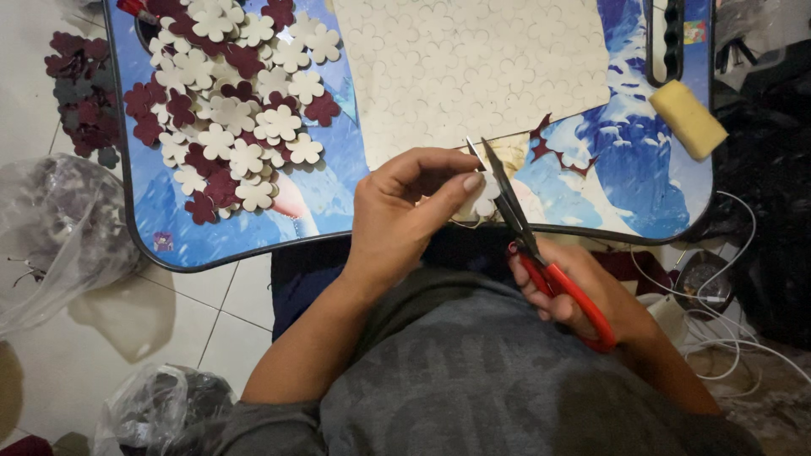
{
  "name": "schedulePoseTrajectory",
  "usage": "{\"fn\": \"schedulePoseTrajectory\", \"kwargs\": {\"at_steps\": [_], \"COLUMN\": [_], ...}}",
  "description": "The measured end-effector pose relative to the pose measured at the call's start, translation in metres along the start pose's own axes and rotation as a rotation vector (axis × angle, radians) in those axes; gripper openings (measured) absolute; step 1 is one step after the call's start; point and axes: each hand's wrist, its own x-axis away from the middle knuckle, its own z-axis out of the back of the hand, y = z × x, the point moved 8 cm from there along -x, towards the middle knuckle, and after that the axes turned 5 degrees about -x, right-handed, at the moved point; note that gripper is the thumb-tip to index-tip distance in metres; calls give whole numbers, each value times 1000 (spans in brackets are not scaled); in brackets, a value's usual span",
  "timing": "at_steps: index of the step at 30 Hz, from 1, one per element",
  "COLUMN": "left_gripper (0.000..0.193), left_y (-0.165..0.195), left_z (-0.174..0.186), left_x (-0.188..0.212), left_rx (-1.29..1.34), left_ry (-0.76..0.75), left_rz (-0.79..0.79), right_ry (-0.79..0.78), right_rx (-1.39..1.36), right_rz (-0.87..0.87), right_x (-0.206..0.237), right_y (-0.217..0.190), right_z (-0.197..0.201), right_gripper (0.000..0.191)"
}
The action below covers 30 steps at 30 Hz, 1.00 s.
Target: The person sits on the floor with a patterned tray on their lap, using red-handled scissors to trim and refine pre-cut white and dark red foam flower shapes one at a time. They then cut a sheet of white foam with printed flower outlines into smaller pieces, setting cut pieces on the tray.
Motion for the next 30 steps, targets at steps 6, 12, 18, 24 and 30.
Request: {"fn": "schedulePoseTrajectory", "kwargs": {"at_steps": [6,12,18,24,30], "left_gripper": [21,37,42,42,48], "left_y": [-7,-14,-19,-8,-5], "left_z": [4,-9,-20,-24,-28], "left_x": [-2,3,4,8,11], "left_rx": [40,251,269,122,138], "left_ry": [72,89,79,5,-72], "left_rz": [-40,-84,-37,-82,-10], "right_ry": [20,52,51,44,47], "right_rx": [7,-58,58,135,160], "right_rz": [-44,46,83,145,119], "right_x": [0,3,-1,0,-1], "right_y": [5,-3,-12,-27,-29], "right_z": [3,1,0,-6,-8], "right_gripper": [99,97,102,116,119]}}
